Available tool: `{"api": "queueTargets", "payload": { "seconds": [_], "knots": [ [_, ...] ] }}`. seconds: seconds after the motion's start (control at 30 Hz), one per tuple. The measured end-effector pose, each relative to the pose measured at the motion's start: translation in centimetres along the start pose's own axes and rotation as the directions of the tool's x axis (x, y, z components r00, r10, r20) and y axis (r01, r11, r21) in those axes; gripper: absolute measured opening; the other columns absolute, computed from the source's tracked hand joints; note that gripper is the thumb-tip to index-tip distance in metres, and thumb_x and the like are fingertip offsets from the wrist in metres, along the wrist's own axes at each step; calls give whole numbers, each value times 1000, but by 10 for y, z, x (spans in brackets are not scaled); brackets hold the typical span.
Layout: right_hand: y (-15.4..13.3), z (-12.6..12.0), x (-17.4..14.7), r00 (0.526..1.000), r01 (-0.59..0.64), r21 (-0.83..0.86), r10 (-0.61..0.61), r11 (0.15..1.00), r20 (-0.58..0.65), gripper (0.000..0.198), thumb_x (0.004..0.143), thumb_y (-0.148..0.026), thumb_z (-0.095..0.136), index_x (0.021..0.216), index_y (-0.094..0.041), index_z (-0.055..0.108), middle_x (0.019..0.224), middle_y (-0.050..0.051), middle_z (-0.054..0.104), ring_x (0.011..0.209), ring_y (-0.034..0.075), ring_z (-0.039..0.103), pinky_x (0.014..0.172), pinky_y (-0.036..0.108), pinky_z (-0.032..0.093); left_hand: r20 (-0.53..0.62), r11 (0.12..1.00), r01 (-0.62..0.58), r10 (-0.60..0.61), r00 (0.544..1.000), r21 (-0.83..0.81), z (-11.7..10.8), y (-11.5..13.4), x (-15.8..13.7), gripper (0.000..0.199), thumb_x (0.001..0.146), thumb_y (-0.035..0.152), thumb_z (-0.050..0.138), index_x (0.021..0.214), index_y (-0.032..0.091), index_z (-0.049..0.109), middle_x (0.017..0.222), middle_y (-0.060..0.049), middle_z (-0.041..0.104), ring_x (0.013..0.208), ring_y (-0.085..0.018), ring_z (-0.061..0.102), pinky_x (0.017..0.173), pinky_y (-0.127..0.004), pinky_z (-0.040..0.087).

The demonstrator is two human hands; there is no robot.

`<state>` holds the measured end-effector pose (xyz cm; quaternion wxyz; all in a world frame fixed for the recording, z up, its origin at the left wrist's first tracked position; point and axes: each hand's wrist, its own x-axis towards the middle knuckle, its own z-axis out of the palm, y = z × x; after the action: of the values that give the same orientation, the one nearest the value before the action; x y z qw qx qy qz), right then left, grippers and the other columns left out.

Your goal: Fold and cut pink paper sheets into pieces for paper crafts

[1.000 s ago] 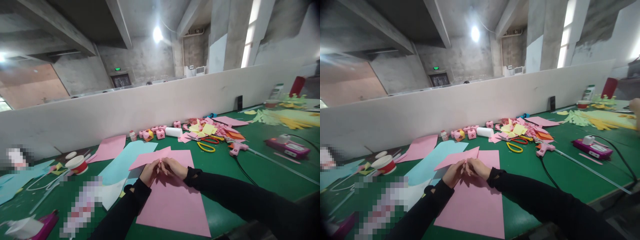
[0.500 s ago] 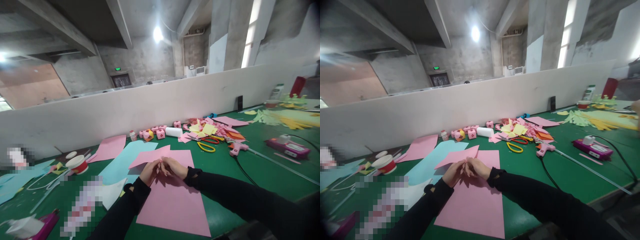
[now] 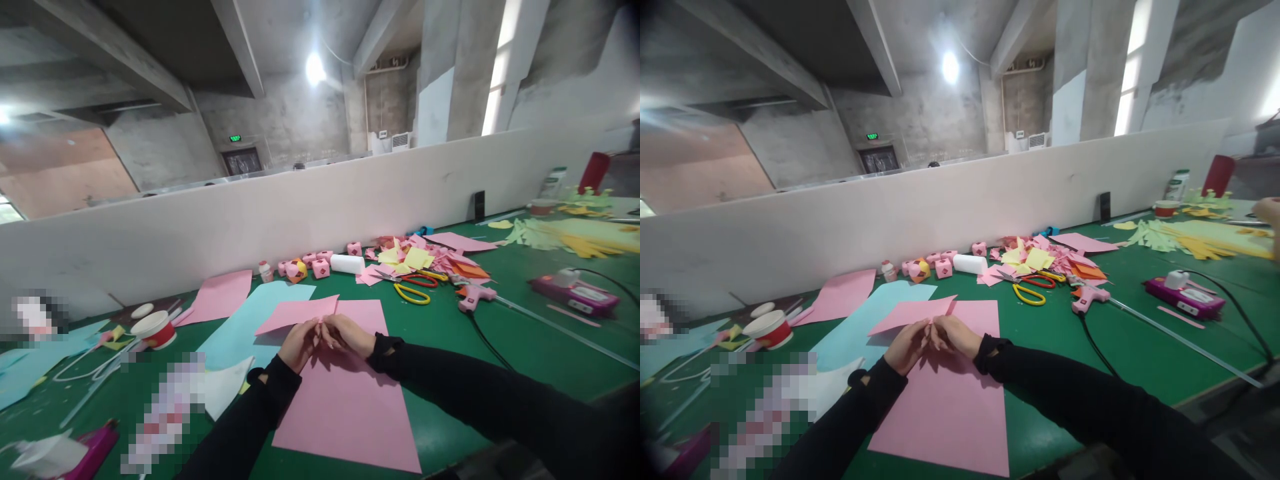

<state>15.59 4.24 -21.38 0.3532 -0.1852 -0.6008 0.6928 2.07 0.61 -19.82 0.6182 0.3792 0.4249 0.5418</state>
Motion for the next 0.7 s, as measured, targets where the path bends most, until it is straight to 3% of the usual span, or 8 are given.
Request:
{"api": "queueTargets", "payload": {
  "seconds": [0.17, 0.43, 0.7],
  "knots": [
    [0, -2, 1, 1000, -27, 7, 27, 1000, 11, 53, 87, -30, 28, 40, -16, 48, 35, 1, 40, 31, 8, 34, 34, 21, 19, -24, 999, 3, -4, 1000, -46, 1, -1, 0, 34, 69, 38, 73, 54, 13, 53, 49, 3, 50, 45, -6, 46, 49, -17, 41],
    [1, -2, 3, 999, -35, -4, 35, 999, -15, 51, 86, -41, 42, 45, -14, 54, 38, 2, 48, 30, 6, 35, 35, 21, 20, -49, 998, -9, 6, 999, -66, -1, -4, 1, 35, 72, 38, 71, 54, 14, 53, 47, 3, 49, 42, -5, 43, 45, -17, 38],
    [4, -2, 5, 999, -15, 18, 16, 1000, -52, 58, 89, -44, 36, 41, -15, 51, 36, 2, 46, 30, 7, 34, 35, 21, 20, -12, 1000, -11, 11, 1000, -26, 2, -2, 0, 38, 70, 44, 71, 53, 15, 53, 45, 3, 50, 40, -7, 43, 45, -19, 40]
  ]
}}
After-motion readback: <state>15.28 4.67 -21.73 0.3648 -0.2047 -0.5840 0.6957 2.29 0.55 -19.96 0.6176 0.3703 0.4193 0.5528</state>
